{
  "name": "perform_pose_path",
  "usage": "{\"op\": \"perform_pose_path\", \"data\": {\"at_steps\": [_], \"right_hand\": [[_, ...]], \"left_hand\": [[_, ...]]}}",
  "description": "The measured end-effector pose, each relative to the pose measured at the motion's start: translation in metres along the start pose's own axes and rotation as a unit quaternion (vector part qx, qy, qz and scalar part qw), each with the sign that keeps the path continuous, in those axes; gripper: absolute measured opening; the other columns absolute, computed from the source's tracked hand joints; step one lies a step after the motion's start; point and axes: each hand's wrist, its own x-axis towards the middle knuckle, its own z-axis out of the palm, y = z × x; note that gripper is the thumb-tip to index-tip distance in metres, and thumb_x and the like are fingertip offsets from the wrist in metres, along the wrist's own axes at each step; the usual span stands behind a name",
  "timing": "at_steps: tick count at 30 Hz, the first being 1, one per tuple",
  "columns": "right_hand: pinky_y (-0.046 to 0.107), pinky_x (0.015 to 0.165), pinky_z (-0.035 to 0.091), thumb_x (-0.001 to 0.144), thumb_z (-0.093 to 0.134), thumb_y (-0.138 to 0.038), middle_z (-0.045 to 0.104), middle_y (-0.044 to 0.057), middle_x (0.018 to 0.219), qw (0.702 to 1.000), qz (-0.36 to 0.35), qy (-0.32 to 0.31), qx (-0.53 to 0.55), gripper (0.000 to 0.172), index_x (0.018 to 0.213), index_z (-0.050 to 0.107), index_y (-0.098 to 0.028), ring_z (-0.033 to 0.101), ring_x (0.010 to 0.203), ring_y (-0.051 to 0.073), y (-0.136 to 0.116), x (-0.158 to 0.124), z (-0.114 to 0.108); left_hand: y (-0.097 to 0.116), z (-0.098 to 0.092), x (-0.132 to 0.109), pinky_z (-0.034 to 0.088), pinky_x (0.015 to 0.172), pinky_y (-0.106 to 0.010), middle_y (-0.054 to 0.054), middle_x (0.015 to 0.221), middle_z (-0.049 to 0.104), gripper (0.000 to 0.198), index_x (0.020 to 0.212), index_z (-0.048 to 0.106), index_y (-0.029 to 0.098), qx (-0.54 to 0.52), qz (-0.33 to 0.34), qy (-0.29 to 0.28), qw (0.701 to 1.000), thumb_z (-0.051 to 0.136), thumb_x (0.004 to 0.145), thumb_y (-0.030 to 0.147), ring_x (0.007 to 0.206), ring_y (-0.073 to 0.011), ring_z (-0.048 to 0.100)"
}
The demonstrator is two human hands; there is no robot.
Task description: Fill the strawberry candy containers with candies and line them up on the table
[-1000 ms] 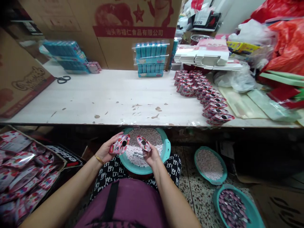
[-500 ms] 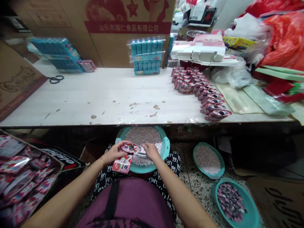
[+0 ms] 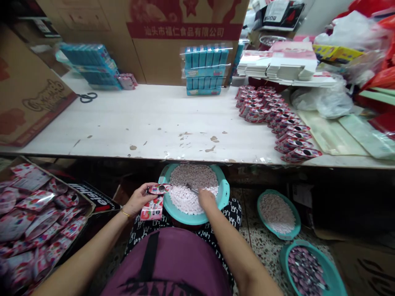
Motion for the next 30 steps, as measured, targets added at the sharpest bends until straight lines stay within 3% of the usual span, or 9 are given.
{"op": "perform_pose_path", "data": {"at_steps": [3, 6, 9, 12, 16, 19, 22, 25, 30], "right_hand": [[0.026, 0.07, 0.038, 0.082, 0.039, -0.019, 0.064, 0.01, 0.091, 0.999, -0.008, -0.01, 0.033, 0.025, 0.09, 0.062, -0.016, 0.057, 0.087, 0.017, -0.011, 0.01, 0.01], [0.02, 0.062, 0.038, 0.08, 0.043, -0.022, 0.064, 0.004, 0.076, 0.996, -0.024, -0.029, 0.077, 0.02, 0.077, 0.062, -0.016, 0.057, 0.073, 0.012, -0.004, 0.008, 0.008], [0.018, 0.048, 0.035, 0.081, 0.039, -0.024, 0.056, -0.002, 0.055, 0.99, -0.042, -0.058, 0.121, 0.024, 0.072, 0.059, -0.015, 0.051, 0.049, 0.008, 0.011, -0.008, -0.013], [0.019, 0.043, 0.032, 0.083, 0.035, -0.029, 0.052, -0.003, 0.049, 0.984, -0.067, -0.071, 0.152, 0.029, 0.07, 0.058, -0.016, 0.046, 0.04, 0.007, 0.014, -0.031, -0.047], [0.022, 0.054, 0.034, 0.08, 0.04, -0.031, 0.062, 0.004, 0.062, 0.989, -0.141, -0.008, 0.034, 0.029, 0.067, 0.062, -0.017, 0.055, 0.058, 0.012, -0.01, -0.055, -0.092], [0.025, 0.06, 0.034, 0.08, 0.04, -0.029, 0.066, 0.009, 0.078, 0.985, -0.128, 0.015, -0.11, 0.027, 0.075, 0.065, -0.019, 0.058, 0.074, 0.018, -0.03, -0.063, -0.111], [0.026, 0.06, 0.033, 0.081, 0.038, -0.028, 0.066, 0.01, 0.083, 0.982, -0.112, 0.006, -0.149, 0.028, 0.081, 0.065, -0.02, 0.059, 0.078, 0.019, -0.033, -0.066, -0.116], [0.025, 0.061, 0.032, 0.083, 0.037, -0.03, 0.066, 0.007, 0.086, 0.985, -0.12, 0.001, -0.12, 0.03, 0.08, 0.065, -0.022, 0.059, 0.08, 0.017, -0.019, -0.069, -0.114], [0.025, 0.064, 0.034, 0.085, 0.035, -0.035, 0.066, 0.006, 0.087, 0.993, -0.078, -0.003, -0.088, 0.032, 0.086, 0.065, -0.025, 0.058, 0.084, 0.018, 0.009, -0.072, -0.102]], "left_hand": [[0.002, -0.001, 0.0, 0.048, 0.067, -0.027, -0.003, 0.086, 0.062, 0.052, 0.101, 0.053, 0.015, -0.007, 0.003, 0.019, 1.0, 0.073, 0.055, 0.028, 0.072, -0.0141, 0.058], [-0.002, -0.007, 0.004, 0.048, 0.068, -0.028, -0.004, 0.089, 0.062, 0.051, 0.101, 0.054, 0.014, 0.016, 0.014, 0.028, 0.999, 0.073, 0.055, 0.029, 0.074, -0.0153, 0.058], [-0.008, -0.008, 0.01, 0.047, 0.072, -0.029, -0.005, 0.089, 0.062, 0.05, 0.101, 0.055, 0.013, 0.054, 0.04, 0.031, 0.997, 0.071, 0.056, 0.028, 0.077, -0.016, 0.058], [-0.012, 0.002, 0.018, 0.045, 0.076, -0.03, -0.004, 0.088, 0.061, 0.046, 0.1, 0.056, 0.014, 0.102, 0.081, 0.017, 0.991, 0.07, 0.058, 0.025, 0.08, -0.0163, 0.057], [-0.011, 0.029, 0.023, 0.041, 0.082, -0.031, -0.005, 0.093, 0.06, 0.039, 0.096, 0.059, 0.015, 0.16, 0.145, -0.01, 0.976, 0.068, 0.059, 0.019, 0.088, -0.0177, 0.054], [-0.01, 0.043, 0.023, 0.039, 0.085, -0.031, -0.005, 0.094, 0.059, 0.036, 0.094, 0.059, 0.015, 0.172, 0.169, -0.014, 0.97, 0.067, 0.06, 0.019, 0.091, -0.0177, 0.053], [-0.011, 0.046, 0.025, 0.039, 0.085, -0.031, -0.004, 0.094, 0.059, 0.035, 0.094, 0.059, 0.015, 0.174, 0.171, -0.014, 0.97, 0.067, 0.06, 0.019, 0.09, -0.0173, 0.053], [-0.013, 0.041, 0.026, 0.041, 0.082, -0.03, -0.004, 0.094, 0.059, 0.037, 0.095, 0.058, 0.016, 0.158, 0.148, -0.008, 0.976, 0.068, 0.059, 0.021, 0.088, -0.0166, 0.054], [-0.017, 0.036, 0.025, 0.046, 0.066, -0.027, -0.002, 0.085, 0.06, 0.049, 0.102, 0.052, 0.016, -0.002, 0.024, -0.045, 0.999, 0.07, 0.057, 0.027, 0.072, -0.0139, 0.058]]}}
